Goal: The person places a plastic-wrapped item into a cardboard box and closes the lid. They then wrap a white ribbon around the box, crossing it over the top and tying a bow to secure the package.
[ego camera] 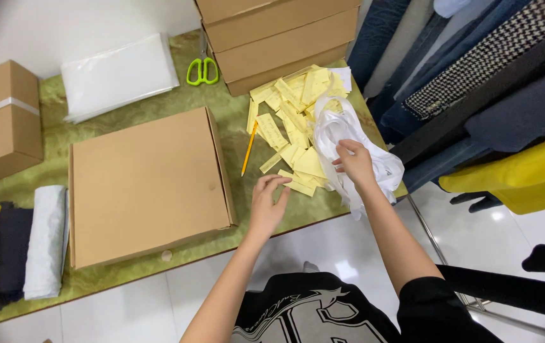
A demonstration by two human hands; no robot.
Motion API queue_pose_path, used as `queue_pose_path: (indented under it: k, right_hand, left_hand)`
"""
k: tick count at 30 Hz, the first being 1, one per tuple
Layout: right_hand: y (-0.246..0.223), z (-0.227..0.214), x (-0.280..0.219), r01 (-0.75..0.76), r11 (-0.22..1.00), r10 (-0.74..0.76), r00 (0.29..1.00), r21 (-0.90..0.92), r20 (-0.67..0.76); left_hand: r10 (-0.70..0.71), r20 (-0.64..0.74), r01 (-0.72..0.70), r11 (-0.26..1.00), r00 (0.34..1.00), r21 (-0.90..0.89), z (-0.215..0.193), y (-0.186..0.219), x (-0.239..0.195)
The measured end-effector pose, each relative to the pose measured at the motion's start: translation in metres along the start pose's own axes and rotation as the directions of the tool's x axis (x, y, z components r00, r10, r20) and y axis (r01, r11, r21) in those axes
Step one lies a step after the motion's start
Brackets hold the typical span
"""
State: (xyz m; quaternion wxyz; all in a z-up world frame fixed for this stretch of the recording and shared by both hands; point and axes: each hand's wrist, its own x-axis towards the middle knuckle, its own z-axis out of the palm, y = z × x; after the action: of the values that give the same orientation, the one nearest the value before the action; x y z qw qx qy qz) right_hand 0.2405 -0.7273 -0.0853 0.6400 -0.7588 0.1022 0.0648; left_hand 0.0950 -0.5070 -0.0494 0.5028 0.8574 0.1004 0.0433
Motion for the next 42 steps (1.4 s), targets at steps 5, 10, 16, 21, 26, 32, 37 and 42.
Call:
queue_pose_path:
  k: [5, 10, 16, 21, 26, 32, 37, 42]
  right_hand:
    - [-0.017, -0.009, -0.039, 0.092, 0.995, -0.092, 0.996, -0.045, 0.011]
    - [0.001, -0.017, -0.028, 0.079, 0.994, -0.078, 0.997, -0.074, 0.019]
    - [-0.005, -0.003, -0.015, 0.124, 0.946, -0.102, 0.991, -0.299, 0.088]
    - [0.004, 0.003, -0.024, 0.216, 0.953, -0.204, 0.976, -0.214, 0.075]
    - [0.000, 0.003, -0.090, 0.368, 0.925, -0.359, 0.927, -0.090, 0.107]
    - [0.021, 0.001, -0.146, 0.453, 0.892, -0.451, 0.884, 0.015, 0.124]
    - [0.024, -0.002, -0.175, 0.467, 0.884, -0.461, 0.874, -0.006, 0.155]
    - [0.049, -0.005, -0.173, 0.187, 0.973, -0.213, 0.955, 0.138, 0.204]
  left_hand:
    - [-0.029, -0.003, 0.028, 0.998, 1.000, -0.059, 0.029, -0.013, 0.011]
    - [-0.010, 0.049, 0.017, 0.988, 0.999, -0.153, 0.069, -0.012, 0.013]
    - [-0.038, 0.109, 0.053, 0.989, 0.993, -0.135, 0.072, 0.004, 0.000]
    - [-0.108, 0.074, 0.117, 0.983, 0.991, -0.141, 0.053, 0.003, -0.005]
    - [-0.180, 0.054, 0.188, 0.943, 0.982, -0.274, 0.049, 0.004, 0.001]
    - [-0.382, 0.182, 0.417, 0.736, 0.906, -0.533, 0.071, 0.000, 0.012]
    - [-0.413, 0.160, 0.400, 0.599, 0.897, -0.694, 0.082, -0.012, 0.014]
    - [-0.384, 0.101, 0.327, 0.585, 0.918, -0.742, 0.068, -0.032, 0.018]
